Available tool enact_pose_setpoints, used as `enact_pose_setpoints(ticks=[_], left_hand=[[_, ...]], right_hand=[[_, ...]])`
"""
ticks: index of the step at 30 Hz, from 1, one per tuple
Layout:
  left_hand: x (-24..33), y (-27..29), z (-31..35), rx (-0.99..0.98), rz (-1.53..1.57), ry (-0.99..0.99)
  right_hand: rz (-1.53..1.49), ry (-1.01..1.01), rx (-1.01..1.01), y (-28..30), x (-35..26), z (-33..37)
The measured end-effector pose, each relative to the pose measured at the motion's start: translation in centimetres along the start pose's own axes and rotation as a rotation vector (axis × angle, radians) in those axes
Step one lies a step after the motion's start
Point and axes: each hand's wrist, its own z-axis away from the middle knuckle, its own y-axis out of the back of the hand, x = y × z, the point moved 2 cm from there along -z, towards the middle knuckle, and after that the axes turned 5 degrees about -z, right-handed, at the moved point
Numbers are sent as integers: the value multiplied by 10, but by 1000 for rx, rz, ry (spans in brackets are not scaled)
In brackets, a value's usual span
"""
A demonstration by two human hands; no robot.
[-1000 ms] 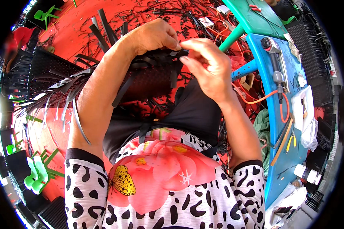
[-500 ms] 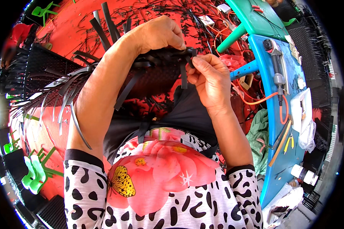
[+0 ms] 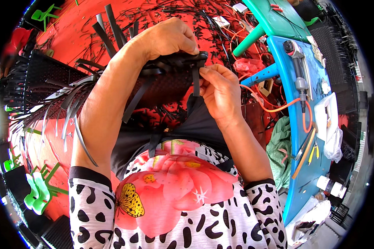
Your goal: The person sits on a red floor and weaves black plastic strips into a mesh basket frame. They use a hammer to secure the strips and a knife to trim excess material. The person works on the basket in their lap, occasionally adjusting the frame and tools.
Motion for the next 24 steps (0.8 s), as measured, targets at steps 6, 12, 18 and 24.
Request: enact_pose_setpoints(ticks=[6, 12, 18, 24], left_hand=[[2, -1, 2, -13, 41, 26], [-2, -2, 2, 5, 65, 39], [0, -3, 3, 1, 77, 16], [1, -3, 2, 8, 31, 21]], right_hand=[[-74, -78, -24, 1, -2, -5], [-37, -86, 39, -8, -7, -6], [-28, -86, 34, -3, -6, -11], [18, -172, 21, 0, -11, -15]])
